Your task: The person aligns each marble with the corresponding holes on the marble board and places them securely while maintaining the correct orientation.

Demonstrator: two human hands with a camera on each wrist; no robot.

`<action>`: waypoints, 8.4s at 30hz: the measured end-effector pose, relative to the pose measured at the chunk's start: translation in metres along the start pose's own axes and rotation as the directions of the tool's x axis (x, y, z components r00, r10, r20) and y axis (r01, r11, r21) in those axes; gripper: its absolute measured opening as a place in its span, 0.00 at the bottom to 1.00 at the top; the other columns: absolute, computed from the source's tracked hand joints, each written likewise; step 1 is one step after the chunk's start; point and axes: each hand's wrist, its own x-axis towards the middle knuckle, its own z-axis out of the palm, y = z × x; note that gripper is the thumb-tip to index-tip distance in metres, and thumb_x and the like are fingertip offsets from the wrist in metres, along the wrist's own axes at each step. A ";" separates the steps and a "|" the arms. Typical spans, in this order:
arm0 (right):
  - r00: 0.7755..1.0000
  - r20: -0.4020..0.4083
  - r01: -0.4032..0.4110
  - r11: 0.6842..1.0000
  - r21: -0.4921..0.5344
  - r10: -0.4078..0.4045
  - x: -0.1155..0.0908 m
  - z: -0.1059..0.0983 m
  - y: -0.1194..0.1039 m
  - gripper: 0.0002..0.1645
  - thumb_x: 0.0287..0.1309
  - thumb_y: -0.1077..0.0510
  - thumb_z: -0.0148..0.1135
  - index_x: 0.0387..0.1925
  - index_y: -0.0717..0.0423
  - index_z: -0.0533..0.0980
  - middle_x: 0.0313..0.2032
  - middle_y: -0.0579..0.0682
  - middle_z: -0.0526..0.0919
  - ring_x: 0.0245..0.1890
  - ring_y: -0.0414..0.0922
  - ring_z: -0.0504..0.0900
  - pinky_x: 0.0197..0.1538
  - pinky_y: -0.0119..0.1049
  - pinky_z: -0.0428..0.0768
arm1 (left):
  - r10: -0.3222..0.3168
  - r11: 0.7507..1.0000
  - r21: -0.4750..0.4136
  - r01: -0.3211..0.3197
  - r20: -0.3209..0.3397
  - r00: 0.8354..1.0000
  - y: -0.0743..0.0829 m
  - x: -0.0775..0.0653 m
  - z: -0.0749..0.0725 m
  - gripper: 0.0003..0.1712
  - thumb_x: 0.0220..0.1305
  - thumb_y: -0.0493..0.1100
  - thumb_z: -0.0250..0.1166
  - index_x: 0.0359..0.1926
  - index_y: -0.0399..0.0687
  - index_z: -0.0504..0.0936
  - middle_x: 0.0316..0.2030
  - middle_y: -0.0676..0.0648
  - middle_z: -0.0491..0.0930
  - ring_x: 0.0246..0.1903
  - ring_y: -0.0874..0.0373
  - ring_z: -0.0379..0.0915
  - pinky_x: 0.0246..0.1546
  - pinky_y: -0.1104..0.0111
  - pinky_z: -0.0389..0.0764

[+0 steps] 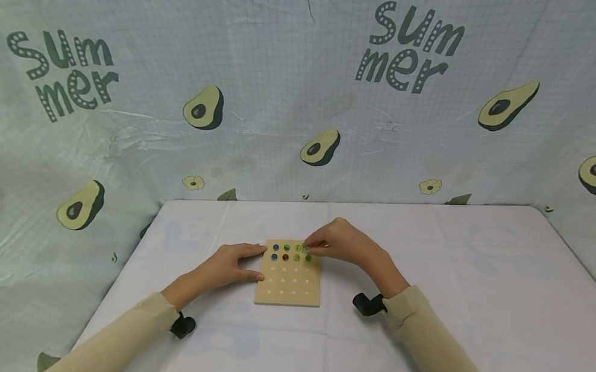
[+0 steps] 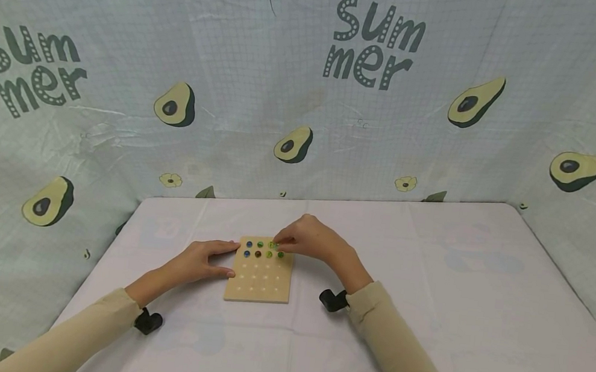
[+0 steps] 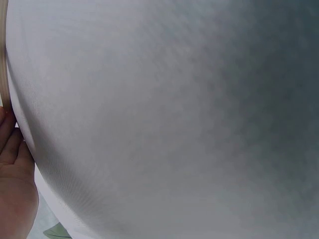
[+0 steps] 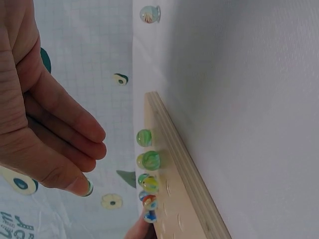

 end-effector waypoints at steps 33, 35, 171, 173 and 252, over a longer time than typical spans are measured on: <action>0.988 0.146 0.050 0.998 -0.035 -0.044 0.033 0.028 -0.021 0.10 0.64 0.56 0.71 0.45 0.55 0.89 0.42 0.46 0.91 0.39 0.33 0.87 0.43 0.21 0.82 | 0.018 0.999 0.032 -0.018 -0.009 1.000 0.002 -0.001 -0.003 0.43 0.59 0.58 0.75 0.71 0.47 0.73 0.69 0.43 0.73 0.70 0.44 0.66 0.70 0.50 0.69; 0.985 0.169 0.025 0.999 -0.042 -0.017 0.035 0.030 -0.022 0.11 0.64 0.55 0.71 0.45 0.54 0.89 0.41 0.45 0.91 0.38 0.31 0.86 0.42 0.21 0.82 | 0.015 0.999 0.029 -0.015 -0.004 1.000 0.003 -0.001 -0.003 0.44 0.59 0.58 0.75 0.72 0.48 0.73 0.69 0.43 0.72 0.70 0.44 0.65 0.70 0.50 0.68; 0.973 0.124 -0.186 0.979 -0.079 0.195 -0.030 -0.032 0.061 0.11 0.60 0.57 0.74 0.45 0.54 0.89 0.42 0.44 0.90 0.42 0.38 0.88 0.48 0.32 0.86 | -0.020 1.000 0.013 0.020 -0.010 1.000 0.003 0.001 -0.001 0.45 0.57 0.58 0.76 0.72 0.49 0.73 0.70 0.44 0.71 0.72 0.45 0.64 0.71 0.50 0.67; 0.972 0.120 -0.193 0.978 -0.077 0.201 -0.030 -0.031 0.060 0.11 0.60 0.57 0.74 0.45 0.53 0.89 0.42 0.44 0.90 0.43 0.38 0.88 0.48 0.32 0.86 | -0.018 1.000 0.014 0.019 -0.009 1.000 0.003 0.001 0.000 0.45 0.57 0.58 0.76 0.72 0.49 0.73 0.70 0.44 0.71 0.72 0.45 0.64 0.71 0.51 0.67; 0.997 0.042 0.060 0.998 -0.023 -0.059 0.005 0.007 0.004 0.11 0.60 0.56 0.74 0.42 0.56 0.90 0.38 0.46 0.91 0.36 0.32 0.88 0.39 0.20 0.83 | -0.016 1.000 0.026 0.016 -0.006 1.000 -0.003 0.003 0.002 0.45 0.57 0.59 0.75 0.72 0.50 0.73 0.70 0.44 0.72 0.72 0.45 0.64 0.71 0.50 0.67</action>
